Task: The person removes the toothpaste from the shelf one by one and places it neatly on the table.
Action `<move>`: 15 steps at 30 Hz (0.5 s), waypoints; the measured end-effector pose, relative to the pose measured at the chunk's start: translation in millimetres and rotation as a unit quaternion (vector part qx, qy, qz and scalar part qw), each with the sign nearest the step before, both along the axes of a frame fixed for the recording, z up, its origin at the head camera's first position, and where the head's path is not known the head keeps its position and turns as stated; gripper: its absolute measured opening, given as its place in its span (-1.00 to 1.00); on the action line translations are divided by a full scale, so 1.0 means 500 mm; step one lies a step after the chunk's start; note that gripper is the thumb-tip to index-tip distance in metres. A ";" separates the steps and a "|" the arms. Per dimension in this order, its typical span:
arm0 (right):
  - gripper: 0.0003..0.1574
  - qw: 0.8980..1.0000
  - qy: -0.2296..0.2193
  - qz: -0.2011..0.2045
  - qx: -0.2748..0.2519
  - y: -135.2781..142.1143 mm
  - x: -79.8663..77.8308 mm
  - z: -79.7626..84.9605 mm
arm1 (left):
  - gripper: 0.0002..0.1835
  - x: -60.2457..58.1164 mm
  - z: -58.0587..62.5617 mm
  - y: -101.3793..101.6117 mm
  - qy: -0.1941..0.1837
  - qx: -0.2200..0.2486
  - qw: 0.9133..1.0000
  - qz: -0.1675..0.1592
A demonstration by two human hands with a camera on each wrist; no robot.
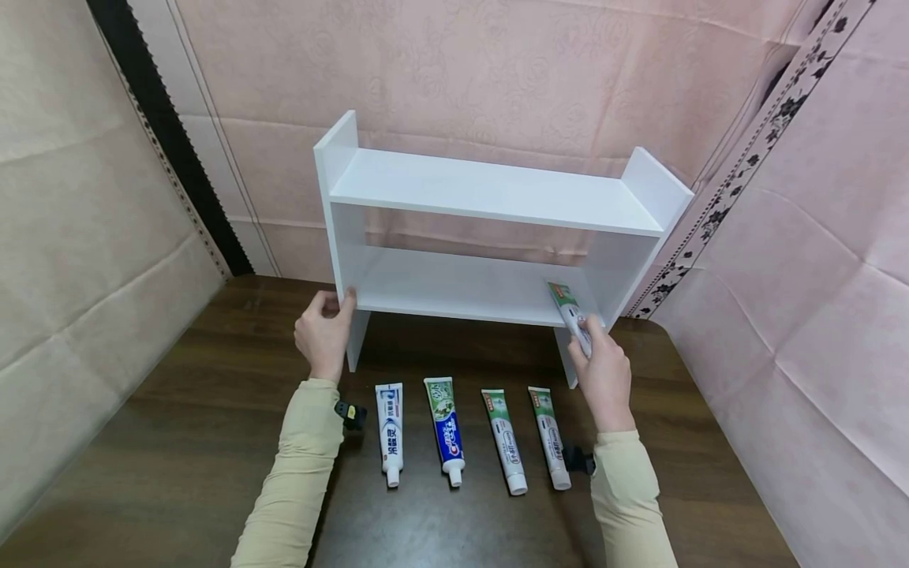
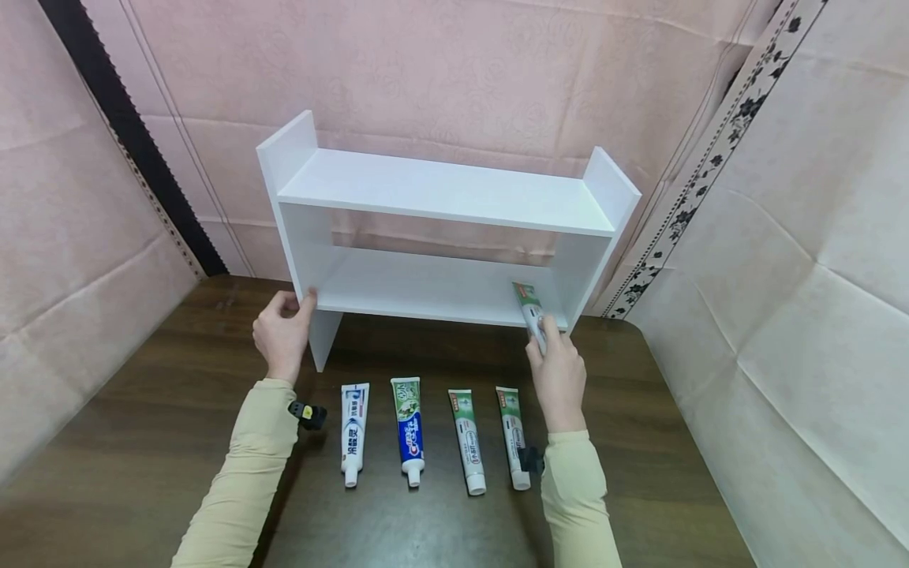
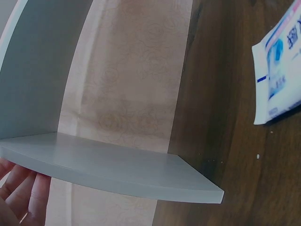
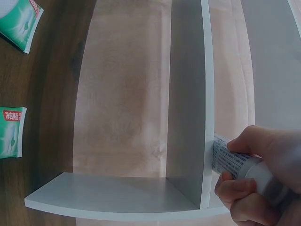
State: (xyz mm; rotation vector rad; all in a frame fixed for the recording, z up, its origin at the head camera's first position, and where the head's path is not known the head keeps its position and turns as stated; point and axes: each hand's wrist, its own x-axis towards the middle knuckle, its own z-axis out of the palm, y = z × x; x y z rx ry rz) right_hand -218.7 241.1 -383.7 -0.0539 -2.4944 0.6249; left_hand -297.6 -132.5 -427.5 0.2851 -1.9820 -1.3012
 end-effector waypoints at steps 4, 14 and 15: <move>-0.71 1.000 -0.006 0.000 -0.006 0.002 0.007 -0.002 | -0.51 0.000 -0.002 0.000 -0.001 0.000 1.000 0.005; -0.68 1.000 -0.009 -0.006 -0.005 0.005 0.021 -0.003 | -0.51 -0.004 -0.004 -0.001 -0.001 0.000 1.000 0.009; -0.68 1.000 -0.006 -0.006 -0.004 0.005 0.022 -0.004 | -0.50 -0.004 -0.004 0.000 -0.002 0.001 1.000 0.009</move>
